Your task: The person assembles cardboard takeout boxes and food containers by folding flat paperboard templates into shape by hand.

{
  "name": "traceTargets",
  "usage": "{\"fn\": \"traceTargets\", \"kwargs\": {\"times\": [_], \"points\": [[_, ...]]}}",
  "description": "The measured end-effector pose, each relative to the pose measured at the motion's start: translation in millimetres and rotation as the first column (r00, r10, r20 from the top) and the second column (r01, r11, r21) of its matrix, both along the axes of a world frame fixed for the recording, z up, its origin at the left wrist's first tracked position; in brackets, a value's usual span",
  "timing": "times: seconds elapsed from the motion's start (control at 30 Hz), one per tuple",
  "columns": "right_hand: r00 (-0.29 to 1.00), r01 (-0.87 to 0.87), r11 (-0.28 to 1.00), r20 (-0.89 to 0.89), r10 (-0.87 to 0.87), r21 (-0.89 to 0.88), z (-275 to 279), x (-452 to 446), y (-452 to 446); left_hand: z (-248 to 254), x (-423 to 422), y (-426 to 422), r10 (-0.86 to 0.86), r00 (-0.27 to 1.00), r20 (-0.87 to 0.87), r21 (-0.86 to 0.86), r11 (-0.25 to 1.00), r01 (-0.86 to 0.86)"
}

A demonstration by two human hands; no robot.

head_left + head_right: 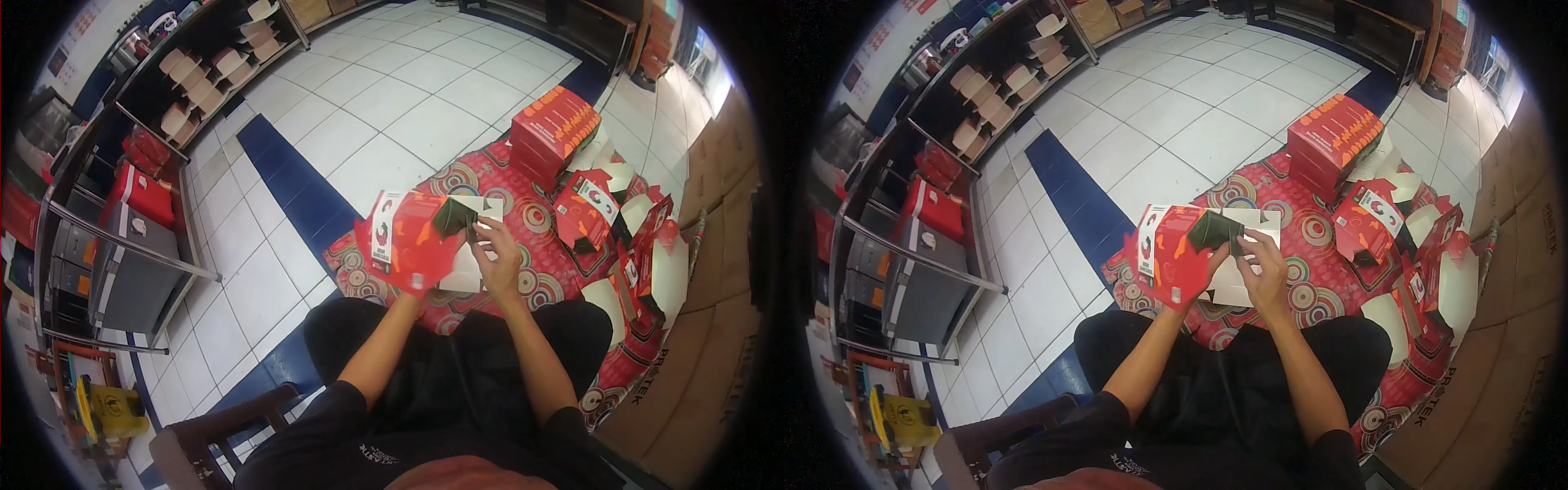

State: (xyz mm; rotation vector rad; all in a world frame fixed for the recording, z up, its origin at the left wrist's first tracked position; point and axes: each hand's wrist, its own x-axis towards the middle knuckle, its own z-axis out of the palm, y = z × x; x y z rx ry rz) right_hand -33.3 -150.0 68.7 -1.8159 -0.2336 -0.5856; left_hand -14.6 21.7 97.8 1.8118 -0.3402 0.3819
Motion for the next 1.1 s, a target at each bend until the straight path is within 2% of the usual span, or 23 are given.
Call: {"fn": "traceTargets", "kwargs": {"times": [0.07,0.13,0.3,0.47,0.5,0.57,0.63,0.67,0.73,0.77,0.83,0.87,0.93,0.97,1.03,1.1], "points": [[0.998,-0.044,0.996,0.034,0.047,-0.080,4.0,0.3,-0.8,-6.6,-3.1,9.4,0.046,0.996,0.076,0.113,0.992,-0.054],[0.996,-0.089,0.991,0.017,0.091,-0.100,6.9,2.5,-4.6,-14.4,0.9,17.1,0.063,0.993,0.098,0.133,0.988,-0.076],[0.980,-0.200,0.957,-0.060,0.192,-0.212,8.7,2.7,-14.7,-37.1,22.1,13.8,0.012,1.000,-0.009,0.029,1.000,-0.012],[0.983,-0.139,0.985,-0.111,0.150,0.101,-2.5,4.9,-11.6,-47.0,24.6,5.8,-0.202,0.976,-0.074,-0.015,0.979,0.202],[0.983,-0.138,0.985,-0.110,0.149,0.100,-6.2,5.6,-11.2,-43.9,22.3,2.5,-0.194,0.966,-0.169,-0.013,0.981,0.194],[0.963,-0.142,0.953,-0.185,0.195,0.267,-13.4,6.4,-11.7,-40.5,17.9,-2.3,-0.182,0.948,-0.261,-0.013,0.983,0.185],[0.956,-0.134,0.951,-0.216,0.198,0.277,-7.1,5.2,-13.6,-41.3,13.8,-3.9,-0.159,0.961,-0.226,0.117,0.975,0.189],[0.948,-0.125,0.949,-0.247,0.199,0.288,-4.9,5.0,-14.4,-41.6,14.0,-6.3,-0.158,0.961,-0.225,0.116,0.976,0.187],[0.954,-0.124,0.953,-0.232,0.192,0.277,-14.6,8.3,-16.9,-40.8,14.0,-10.3,-0.189,0.980,-0.057,-0.065,0.981,0.185],[0.959,-0.122,0.956,-0.216,0.183,0.266,-19.6,10.0,-17.4,-40.4,15.8,-6.8,-0.185,0.981,-0.057,-0.067,0.981,0.181],[0.960,-0.108,0.966,-0.229,0.163,0.235,-2.0,7.3,-15.9,-44.3,19.5,3.1,-0.172,0.900,-0.401,0.071,0.973,0.218],[0.961,-0.090,0.974,-0.239,0.139,0.206,4.3,6.7,-15.2,-45.1,19.8,3.5,-0.171,0.900,-0.401,0.071,0.974,0.216],[0.942,-0.111,0.962,-0.281,0.182,0.251,-8.1,9.2,-19.1,-39.8,17.0,1.6,-0.250,0.901,-0.353,-0.163,0.965,0.204],[0.922,-0.130,0.947,-0.316,0.224,0.295,-13.5,11.3,-20.9,-36.4,16.7,1.6,-0.251,0.902,-0.352,-0.163,0.965,0.205],[0.928,-0.129,0.941,-0.298,0.226,0.313,-15.6,11.5,-19.9,-29.3,16.0,3.5,-0.226,0.905,-0.359,-0.017,0.972,0.236],[0.931,-0.129,0.934,-0.283,0.230,0.334,-18.1,10.1,-18.5,-29.9,18.6,7.8,-0.235,0.891,-0.388,0.013,0.965,0.261]]}}
